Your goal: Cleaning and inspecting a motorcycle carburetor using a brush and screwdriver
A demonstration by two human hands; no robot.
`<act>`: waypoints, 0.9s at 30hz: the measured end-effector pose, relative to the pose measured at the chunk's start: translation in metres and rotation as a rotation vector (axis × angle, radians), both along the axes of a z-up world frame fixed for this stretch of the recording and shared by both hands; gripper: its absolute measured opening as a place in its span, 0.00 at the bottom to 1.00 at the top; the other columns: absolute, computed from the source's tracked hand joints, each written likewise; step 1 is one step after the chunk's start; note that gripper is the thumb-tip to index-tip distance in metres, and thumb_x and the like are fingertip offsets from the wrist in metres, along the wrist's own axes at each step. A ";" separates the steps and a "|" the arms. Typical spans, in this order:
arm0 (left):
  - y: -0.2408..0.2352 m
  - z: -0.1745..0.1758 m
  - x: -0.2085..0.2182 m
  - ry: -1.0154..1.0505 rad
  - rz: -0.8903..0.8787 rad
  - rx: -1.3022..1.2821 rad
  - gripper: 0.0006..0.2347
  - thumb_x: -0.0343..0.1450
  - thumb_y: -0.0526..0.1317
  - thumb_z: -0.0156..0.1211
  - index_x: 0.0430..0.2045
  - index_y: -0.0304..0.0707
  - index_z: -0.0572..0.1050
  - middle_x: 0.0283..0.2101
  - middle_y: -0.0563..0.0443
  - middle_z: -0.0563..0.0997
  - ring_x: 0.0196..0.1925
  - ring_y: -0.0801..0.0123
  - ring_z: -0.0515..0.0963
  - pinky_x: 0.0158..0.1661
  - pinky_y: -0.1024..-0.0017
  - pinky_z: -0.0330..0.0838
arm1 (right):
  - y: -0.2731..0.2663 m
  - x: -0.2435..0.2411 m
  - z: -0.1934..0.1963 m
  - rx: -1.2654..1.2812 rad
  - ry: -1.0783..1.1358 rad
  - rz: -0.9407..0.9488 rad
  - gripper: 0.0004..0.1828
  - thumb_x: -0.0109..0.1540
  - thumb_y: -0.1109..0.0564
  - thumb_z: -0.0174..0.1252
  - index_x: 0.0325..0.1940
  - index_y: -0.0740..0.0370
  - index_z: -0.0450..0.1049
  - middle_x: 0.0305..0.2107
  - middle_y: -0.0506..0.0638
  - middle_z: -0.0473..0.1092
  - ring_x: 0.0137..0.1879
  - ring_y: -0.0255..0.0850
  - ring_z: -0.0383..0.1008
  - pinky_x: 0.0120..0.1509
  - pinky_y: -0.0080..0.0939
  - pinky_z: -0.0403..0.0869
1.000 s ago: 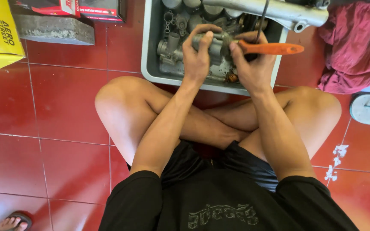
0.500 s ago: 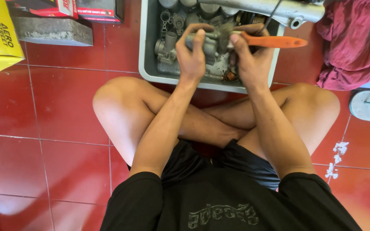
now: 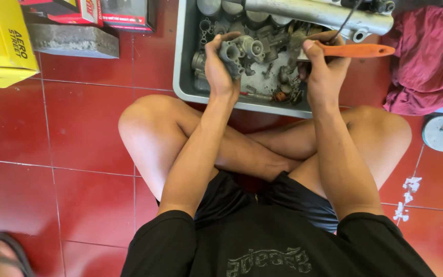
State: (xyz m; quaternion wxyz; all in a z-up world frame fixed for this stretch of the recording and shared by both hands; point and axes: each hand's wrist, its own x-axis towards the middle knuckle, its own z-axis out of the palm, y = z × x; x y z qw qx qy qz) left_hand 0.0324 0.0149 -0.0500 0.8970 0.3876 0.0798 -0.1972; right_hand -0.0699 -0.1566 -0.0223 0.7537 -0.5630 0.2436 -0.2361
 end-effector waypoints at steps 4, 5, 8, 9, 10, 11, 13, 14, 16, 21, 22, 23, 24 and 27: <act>-0.010 0.015 -0.005 -0.179 -0.028 0.286 0.20 0.75 0.48 0.43 0.36 0.32 0.82 0.40 0.45 0.81 0.43 0.65 0.76 0.47 0.70 0.69 | 0.019 -0.008 0.009 -0.164 -0.038 0.026 0.10 0.69 0.59 0.60 0.50 0.61 0.65 0.34 0.48 0.68 0.27 0.31 0.64 0.28 0.28 0.66; -0.014 0.010 -0.006 -0.351 -0.044 0.360 0.17 0.76 0.46 0.43 0.35 0.35 0.80 0.39 0.47 0.82 0.40 0.67 0.78 0.45 0.70 0.73 | 0.024 -0.010 0.009 -0.261 -0.101 0.153 0.11 0.68 0.63 0.60 0.50 0.66 0.66 0.35 0.52 0.70 0.31 0.35 0.68 0.34 0.31 0.71; -0.019 0.016 -0.015 -0.555 -0.074 0.459 0.12 0.76 0.41 0.46 0.35 0.37 0.78 0.36 0.49 0.82 0.35 0.71 0.78 0.40 0.74 0.74 | 0.031 -0.008 0.007 -0.450 -0.106 0.250 0.09 0.68 0.68 0.60 0.50 0.70 0.67 0.35 0.55 0.70 0.35 0.39 0.71 0.40 0.35 0.75; -0.020 0.021 -0.019 -0.587 -0.093 0.480 0.10 0.75 0.40 0.48 0.35 0.37 0.78 0.34 0.51 0.82 0.32 0.74 0.74 0.37 0.77 0.70 | 0.031 -0.008 0.007 -0.543 -0.044 0.216 0.08 0.68 0.69 0.59 0.49 0.70 0.68 0.33 0.53 0.69 0.35 0.38 0.70 0.41 0.36 0.74; -0.018 0.022 -0.020 -0.585 -0.096 0.482 0.10 0.75 0.40 0.48 0.35 0.37 0.78 0.34 0.51 0.82 0.32 0.74 0.74 0.37 0.77 0.70 | 0.026 -0.004 0.008 -0.540 -0.042 0.215 0.08 0.68 0.69 0.59 0.49 0.70 0.68 0.33 0.53 0.69 0.35 0.38 0.70 0.41 0.36 0.74; -0.018 0.023 -0.019 -0.539 -0.101 0.479 0.10 0.75 0.42 0.49 0.35 0.37 0.78 0.32 0.53 0.80 0.30 0.75 0.73 0.34 0.78 0.70 | 0.019 0.001 0.010 -0.567 -0.027 0.128 0.08 0.68 0.69 0.59 0.48 0.70 0.67 0.33 0.54 0.70 0.35 0.40 0.73 0.42 0.37 0.76; -0.017 0.022 -0.016 -0.498 -0.107 0.476 0.10 0.75 0.43 0.51 0.35 0.38 0.77 0.30 0.55 0.78 0.28 0.77 0.72 0.31 0.79 0.69 | 0.004 0.007 0.007 -0.593 -0.017 0.039 0.08 0.68 0.68 0.60 0.47 0.70 0.67 0.34 0.56 0.72 0.36 0.42 0.76 0.43 0.38 0.77; -0.016 0.019 -0.015 -0.354 -0.163 0.408 0.12 0.73 0.46 0.56 0.41 0.37 0.76 0.34 0.53 0.76 0.32 0.74 0.74 0.34 0.76 0.71 | -0.005 0.008 0.002 -0.428 -0.023 -0.044 0.11 0.68 0.61 0.63 0.49 0.65 0.69 0.34 0.52 0.70 0.32 0.36 0.69 0.36 0.34 0.70; -0.017 0.011 -0.012 -0.211 -0.222 0.338 0.18 0.70 0.49 0.61 0.47 0.36 0.74 0.37 0.50 0.74 0.36 0.71 0.76 0.36 0.73 0.73 | -0.015 0.007 0.002 -0.264 -0.026 -0.128 0.14 0.68 0.54 0.66 0.52 0.61 0.71 0.35 0.48 0.69 0.28 0.31 0.63 0.29 0.31 0.63; -0.022 -0.002 -0.012 -0.348 -0.367 0.598 0.36 0.71 0.68 0.26 0.48 0.33 0.74 0.46 0.41 0.80 0.48 0.60 0.80 0.51 0.62 0.73 | -0.018 -0.006 0.004 -0.484 -0.155 0.175 0.17 0.66 0.69 0.64 0.59 0.74 0.73 0.29 0.51 0.71 0.25 0.34 0.63 0.28 0.31 0.62; -0.022 -0.001 -0.013 -0.349 -0.369 0.598 0.36 0.71 0.68 0.26 0.48 0.33 0.74 0.46 0.41 0.80 0.48 0.60 0.80 0.51 0.62 0.73 | -0.013 -0.006 0.013 -0.484 -0.155 0.173 0.17 0.66 0.69 0.64 0.59 0.74 0.73 0.29 0.51 0.71 0.25 0.34 0.63 0.28 0.31 0.62; -0.022 0.000 -0.014 -0.409 -0.378 0.630 0.32 0.74 0.64 0.27 0.44 0.34 0.74 0.42 0.44 0.80 0.44 0.64 0.78 0.48 0.65 0.71 | -0.008 -0.005 0.021 -0.578 -0.159 0.307 0.17 0.63 0.70 0.67 0.55 0.73 0.76 0.36 0.55 0.70 0.34 0.38 0.64 0.38 0.35 0.63; -0.021 0.001 -0.016 -0.469 -0.386 0.662 0.28 0.76 0.59 0.28 0.40 0.35 0.75 0.38 0.47 0.79 0.40 0.67 0.75 0.46 0.69 0.70 | -0.002 -0.005 0.030 -0.670 -0.161 0.443 0.16 0.60 0.70 0.70 0.52 0.72 0.78 0.44 0.59 0.70 0.43 0.42 0.65 0.47 0.38 0.64; -0.021 0.015 -0.020 -0.517 -0.411 0.597 0.27 0.77 0.57 0.31 0.38 0.30 0.75 0.39 0.47 0.80 0.42 0.69 0.74 0.50 0.67 0.69 | -0.004 0.007 0.021 -0.767 -0.076 0.301 0.12 0.62 0.73 0.70 0.49 0.73 0.80 0.38 0.54 0.69 0.40 0.40 0.64 0.43 0.36 0.64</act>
